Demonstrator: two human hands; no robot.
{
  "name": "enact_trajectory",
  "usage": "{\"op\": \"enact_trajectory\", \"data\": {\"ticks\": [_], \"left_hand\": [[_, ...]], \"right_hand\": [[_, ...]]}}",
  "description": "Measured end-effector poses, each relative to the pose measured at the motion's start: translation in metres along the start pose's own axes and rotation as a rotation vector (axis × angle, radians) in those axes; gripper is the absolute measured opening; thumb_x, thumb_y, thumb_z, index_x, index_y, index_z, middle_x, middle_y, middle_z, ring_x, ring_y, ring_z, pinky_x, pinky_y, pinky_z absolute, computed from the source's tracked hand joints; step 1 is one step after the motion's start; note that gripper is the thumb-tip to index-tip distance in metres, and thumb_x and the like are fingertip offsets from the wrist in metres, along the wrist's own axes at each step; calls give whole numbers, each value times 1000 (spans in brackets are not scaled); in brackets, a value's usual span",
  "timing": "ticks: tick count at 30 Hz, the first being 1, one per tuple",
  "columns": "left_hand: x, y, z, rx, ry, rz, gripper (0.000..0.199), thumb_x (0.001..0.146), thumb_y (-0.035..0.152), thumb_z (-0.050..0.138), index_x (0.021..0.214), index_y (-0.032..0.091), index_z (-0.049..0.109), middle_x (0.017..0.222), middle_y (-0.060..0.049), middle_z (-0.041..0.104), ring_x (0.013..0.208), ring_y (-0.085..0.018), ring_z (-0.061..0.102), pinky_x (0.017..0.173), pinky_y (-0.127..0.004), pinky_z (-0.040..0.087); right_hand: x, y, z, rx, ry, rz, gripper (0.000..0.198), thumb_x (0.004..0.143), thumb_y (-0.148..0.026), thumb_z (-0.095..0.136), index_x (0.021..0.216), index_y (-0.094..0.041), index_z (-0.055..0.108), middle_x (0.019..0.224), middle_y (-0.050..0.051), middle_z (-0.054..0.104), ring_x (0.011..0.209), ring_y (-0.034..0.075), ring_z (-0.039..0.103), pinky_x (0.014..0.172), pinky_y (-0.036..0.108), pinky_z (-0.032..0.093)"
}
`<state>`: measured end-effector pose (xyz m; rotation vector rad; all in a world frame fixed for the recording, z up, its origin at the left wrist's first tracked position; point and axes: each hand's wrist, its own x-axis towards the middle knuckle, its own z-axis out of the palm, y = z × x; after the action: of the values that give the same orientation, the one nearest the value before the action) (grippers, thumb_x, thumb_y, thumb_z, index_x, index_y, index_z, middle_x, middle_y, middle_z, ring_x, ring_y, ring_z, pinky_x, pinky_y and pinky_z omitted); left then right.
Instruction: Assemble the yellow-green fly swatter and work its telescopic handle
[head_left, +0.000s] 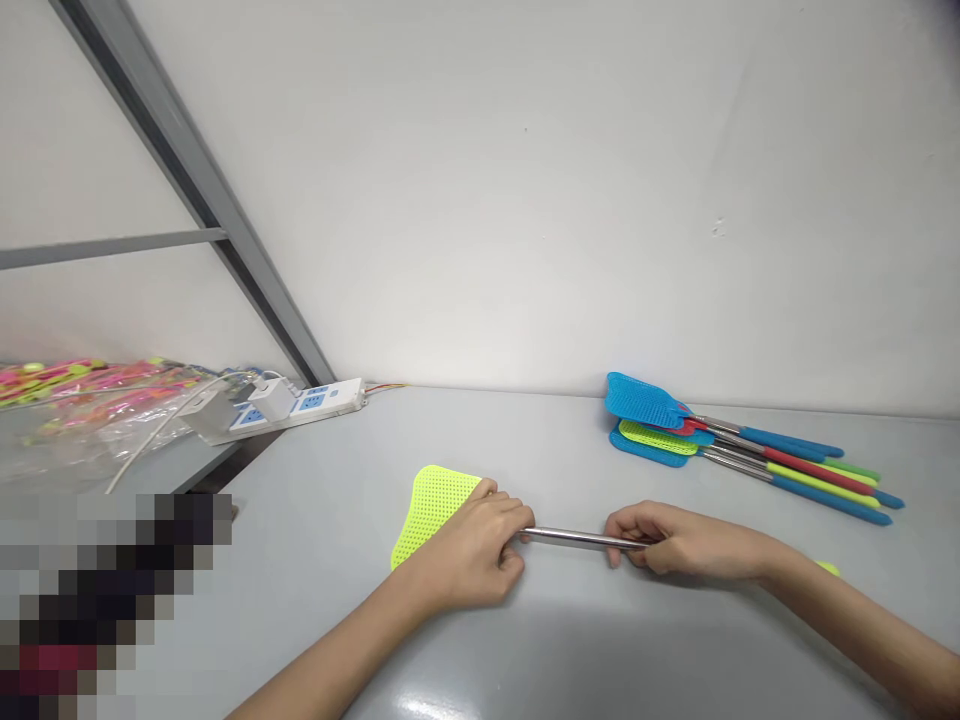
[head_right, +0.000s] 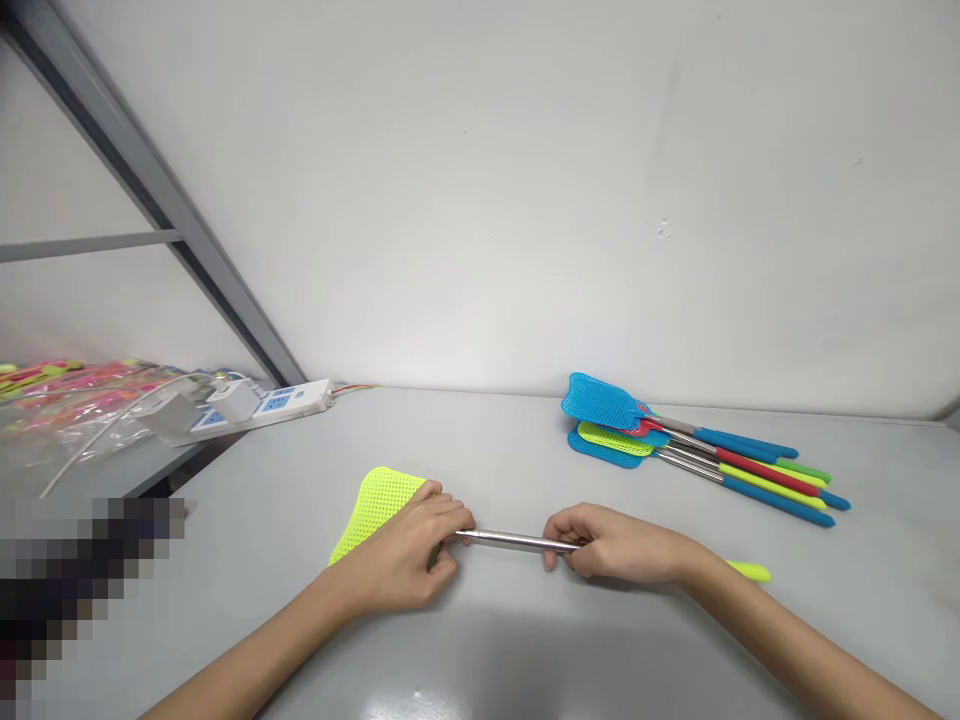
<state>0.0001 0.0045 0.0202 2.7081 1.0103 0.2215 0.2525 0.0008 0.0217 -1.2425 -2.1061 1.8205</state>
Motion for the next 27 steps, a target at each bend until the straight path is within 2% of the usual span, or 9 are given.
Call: {"op": "enact_trajectory", "data": {"ticks": [5,8,11,18,21,24,27], "left_hand": [[0,1,0,10,-6,9,14,60,7,37,68,19,41,63,2,46,63,-14,45,74,-29,30],[0,0,1,-6,10,29,9,75,13,37,71,19,44,65,2,49,64,-13,47,74,-29,30],[0,-2,3,-22,-3,45,20,88,24,33,74,19,46,66,2,53,63,-13,48,71,-28,30],[-1,0,3,7,-28,53,29,91,31,28,72,19,46,64,3,55,59,-12,45,68,-27,29],[-1,1,4,7,-28,54,30,91,31,27,71,19,46,64,3,55,57,-12,44,67,-26,29],[0,1,4,11,-29,56,28,91,31,30,71,19,46,62,3,54,59,-12,45,68,-25,29],[1,0,4,28,-17,48,29,91,31,30,70,18,45,58,4,51,59,-12,44,67,-25,29]], "right_hand": [[0,-1,1,29,7,13,23,66,-14,42,84,-17,55,60,-5,37,50,7,27,46,19,21],[0,-1,2,38,15,25,23,64,-13,42,83,-16,55,58,-5,36,49,7,27,45,19,20],[3,4,4,41,54,27,23,61,-12,40,79,-16,55,56,-6,35,48,7,26,44,19,19],[10,14,8,103,76,22,23,56,-11,38,72,-15,55,50,-6,33,42,5,24,39,19,16],[8,10,6,123,43,41,21,61,-13,38,73,-15,55,50,-6,36,38,5,25,36,19,16],[7,5,5,103,7,55,15,71,-22,42,74,-14,54,53,-5,42,37,4,28,35,18,18],[8,2,6,8,33,50,25,77,-38,46,71,-14,52,53,-4,44,37,4,31,35,17,20]]}}
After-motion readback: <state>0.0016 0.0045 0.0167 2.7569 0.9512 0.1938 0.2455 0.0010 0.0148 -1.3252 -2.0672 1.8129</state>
